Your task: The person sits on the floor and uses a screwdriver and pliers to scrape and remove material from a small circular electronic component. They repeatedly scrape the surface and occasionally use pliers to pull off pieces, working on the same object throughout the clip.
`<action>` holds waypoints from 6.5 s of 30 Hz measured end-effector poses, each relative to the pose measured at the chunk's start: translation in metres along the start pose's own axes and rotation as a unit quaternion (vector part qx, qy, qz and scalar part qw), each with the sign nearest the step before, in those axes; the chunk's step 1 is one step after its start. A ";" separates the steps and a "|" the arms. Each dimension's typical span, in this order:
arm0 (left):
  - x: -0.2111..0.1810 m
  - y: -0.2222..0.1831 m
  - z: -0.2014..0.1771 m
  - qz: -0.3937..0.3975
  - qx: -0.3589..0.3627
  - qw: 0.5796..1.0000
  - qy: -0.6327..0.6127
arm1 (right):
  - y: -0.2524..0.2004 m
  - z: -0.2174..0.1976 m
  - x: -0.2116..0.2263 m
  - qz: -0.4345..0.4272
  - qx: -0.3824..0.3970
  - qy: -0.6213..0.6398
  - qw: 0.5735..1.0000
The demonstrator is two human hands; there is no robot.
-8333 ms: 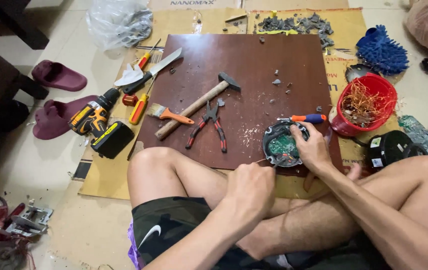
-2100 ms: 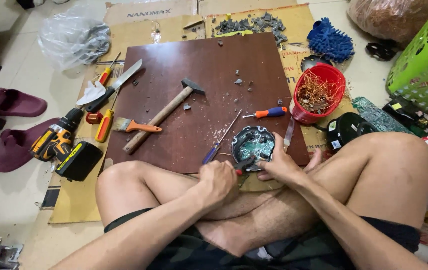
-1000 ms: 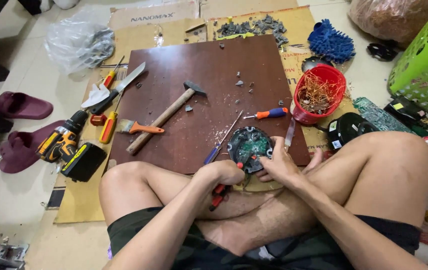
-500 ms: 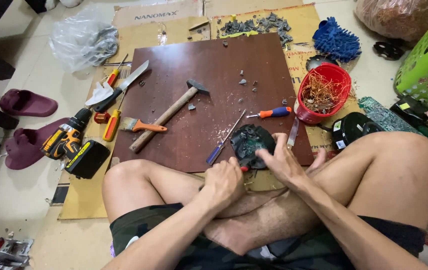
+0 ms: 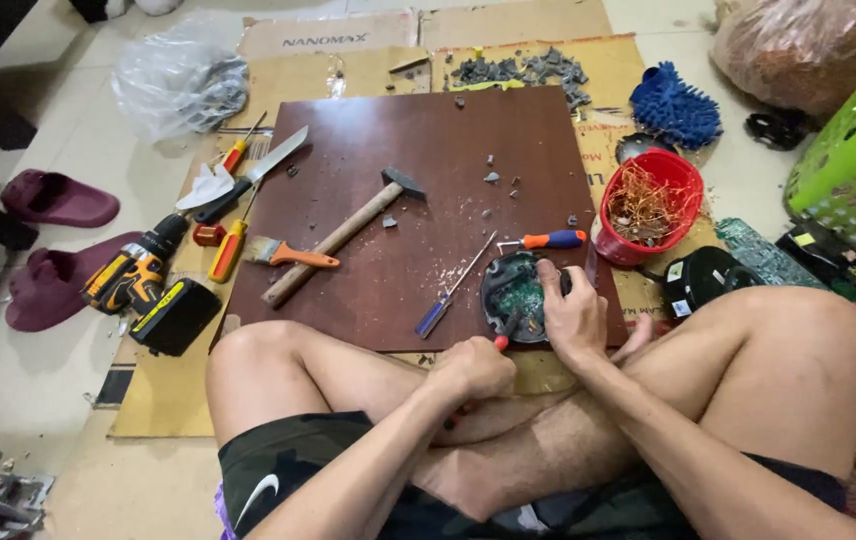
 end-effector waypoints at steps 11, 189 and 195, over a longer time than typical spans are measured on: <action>0.017 0.046 0.064 -0.068 0.274 0.676 -0.681 | 0.006 0.012 -0.007 -0.011 -0.050 0.031 0.998; 0.077 -0.046 -0.021 0.079 -0.180 0.966 -0.168 | 0.057 0.021 0.010 -0.110 0.081 -0.196 0.971; 0.048 -0.015 -0.048 0.128 -0.205 0.970 -0.019 | 0.050 0.014 0.025 -0.104 0.086 -0.190 0.972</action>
Point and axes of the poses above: each hand's wrist, its own y-axis towards the middle knuckle, its own z-axis out of the palm, x = y × z, the point moved 7 cm from there along y, towards the middle knuckle, and after that the axes turned 3 degrees about -x, right-handed, at the moved point
